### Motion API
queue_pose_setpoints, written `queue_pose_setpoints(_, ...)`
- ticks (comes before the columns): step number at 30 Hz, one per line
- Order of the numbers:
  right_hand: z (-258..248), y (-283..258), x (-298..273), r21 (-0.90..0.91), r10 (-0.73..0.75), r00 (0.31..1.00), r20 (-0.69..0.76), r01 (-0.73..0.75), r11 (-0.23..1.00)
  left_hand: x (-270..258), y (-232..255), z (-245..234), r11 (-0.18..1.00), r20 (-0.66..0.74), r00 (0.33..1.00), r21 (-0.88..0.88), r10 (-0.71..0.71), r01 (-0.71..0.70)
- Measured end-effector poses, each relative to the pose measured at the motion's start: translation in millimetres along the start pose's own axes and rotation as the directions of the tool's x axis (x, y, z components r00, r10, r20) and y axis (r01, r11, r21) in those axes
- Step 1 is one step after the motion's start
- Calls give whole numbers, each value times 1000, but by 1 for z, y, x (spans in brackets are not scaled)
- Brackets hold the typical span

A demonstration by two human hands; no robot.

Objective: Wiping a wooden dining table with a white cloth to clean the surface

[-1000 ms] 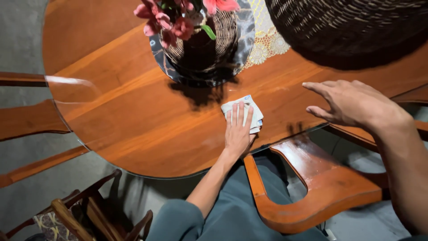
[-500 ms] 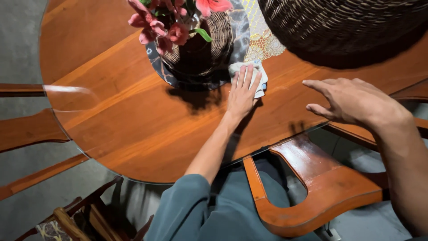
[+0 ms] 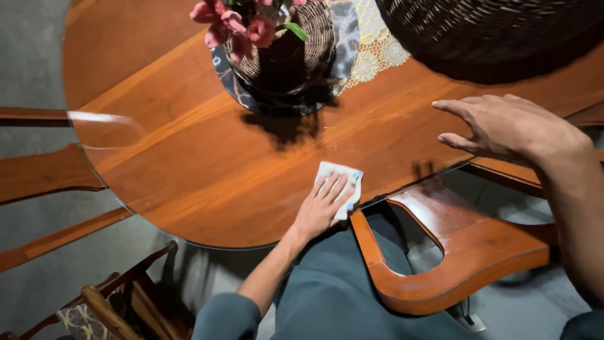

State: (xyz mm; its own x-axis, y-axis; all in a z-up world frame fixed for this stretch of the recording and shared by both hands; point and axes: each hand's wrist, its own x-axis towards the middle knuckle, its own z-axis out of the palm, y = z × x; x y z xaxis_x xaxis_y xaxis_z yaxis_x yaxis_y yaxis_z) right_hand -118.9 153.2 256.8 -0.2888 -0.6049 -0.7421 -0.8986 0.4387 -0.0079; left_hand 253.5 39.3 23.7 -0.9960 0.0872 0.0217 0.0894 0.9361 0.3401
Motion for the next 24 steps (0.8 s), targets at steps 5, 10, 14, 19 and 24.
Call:
queue_pose_setpoints(5, -9, -6, -10, 18, 2, 1000, -6, -2, 1000, -5, 17, -1, 998, -14, 998, 8, -68, 68)
queue_pose_setpoints(10, -25, -10, -21, 91, 29, 999, 20, -31, 995, 18, 22, 8, 990, -31, 990, 18, -137, 138)
queue_pose_setpoints(14, -15, 1, -15, 140, 55, 998, -23, -51, 989, 50, 19, 15, 990, -122, 983, 39, -134, 139)
queue_pose_setpoints(19, 0, 10, -8, 84, -60, 991, -119, 70, 994, 89, 19, 9, 985, 89, 981, -17, -172, 174)
queue_pose_setpoints(24, -3, 8, -15, 114, -71, 987, -146, 89, 990, 123, 18, 7, 982, 148, 972, 1, -185, 187)
